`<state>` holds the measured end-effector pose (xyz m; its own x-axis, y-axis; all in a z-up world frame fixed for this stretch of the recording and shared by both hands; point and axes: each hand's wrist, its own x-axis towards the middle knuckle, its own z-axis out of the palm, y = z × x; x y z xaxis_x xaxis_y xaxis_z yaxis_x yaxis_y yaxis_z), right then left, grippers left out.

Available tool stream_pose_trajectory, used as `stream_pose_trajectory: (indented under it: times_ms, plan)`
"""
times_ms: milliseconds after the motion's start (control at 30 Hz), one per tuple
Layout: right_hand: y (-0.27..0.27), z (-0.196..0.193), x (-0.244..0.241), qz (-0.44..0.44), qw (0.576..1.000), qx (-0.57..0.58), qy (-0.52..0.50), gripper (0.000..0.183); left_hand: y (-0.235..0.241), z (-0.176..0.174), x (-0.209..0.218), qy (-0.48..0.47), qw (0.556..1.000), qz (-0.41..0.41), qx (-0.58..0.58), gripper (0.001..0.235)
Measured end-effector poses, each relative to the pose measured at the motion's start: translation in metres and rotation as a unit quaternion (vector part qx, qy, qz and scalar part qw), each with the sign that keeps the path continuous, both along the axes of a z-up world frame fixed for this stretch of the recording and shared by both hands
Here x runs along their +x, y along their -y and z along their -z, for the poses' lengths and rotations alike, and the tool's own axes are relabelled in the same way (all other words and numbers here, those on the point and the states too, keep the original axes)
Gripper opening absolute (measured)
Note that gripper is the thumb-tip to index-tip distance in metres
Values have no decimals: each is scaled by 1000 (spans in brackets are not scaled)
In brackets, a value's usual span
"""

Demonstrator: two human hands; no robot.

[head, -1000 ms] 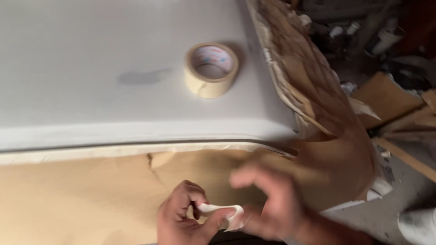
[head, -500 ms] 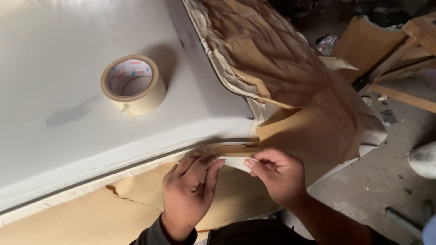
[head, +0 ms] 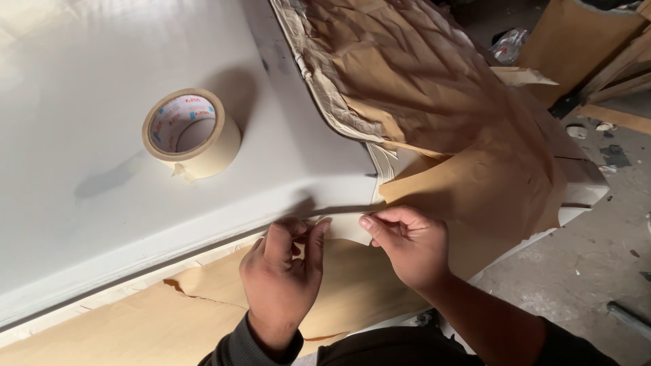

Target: The person applies masking tape along the edge of a white car hood to secure a large sheet of brown paper. They smooth the tape down with their fingers to ensure it adheres properly to the surface, working their way along the hood's perimeter.

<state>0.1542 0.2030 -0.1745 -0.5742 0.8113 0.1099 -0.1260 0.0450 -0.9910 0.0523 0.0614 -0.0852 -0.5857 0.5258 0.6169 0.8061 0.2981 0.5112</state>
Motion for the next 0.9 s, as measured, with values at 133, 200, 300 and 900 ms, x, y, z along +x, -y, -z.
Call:
stream_pose_trajectory:
  times_ms: [133,200,300,900]
  plan:
    - [0,5,-3,2,999,2,-34,14,-2,1,1,1,1000,-16,-4,28]
    - [0,5,-3,-1,999,-6,-48,14,-3,0,2,0,1000,-22,-7,27]
    - [0,3,-2,2,999,16,-34,15,-4,0,3,4,1000,-28,-8,27]
    - [-3,-9,-2,14,999,51,9,14,-4,-2,4,7,998,-55,-35,29]
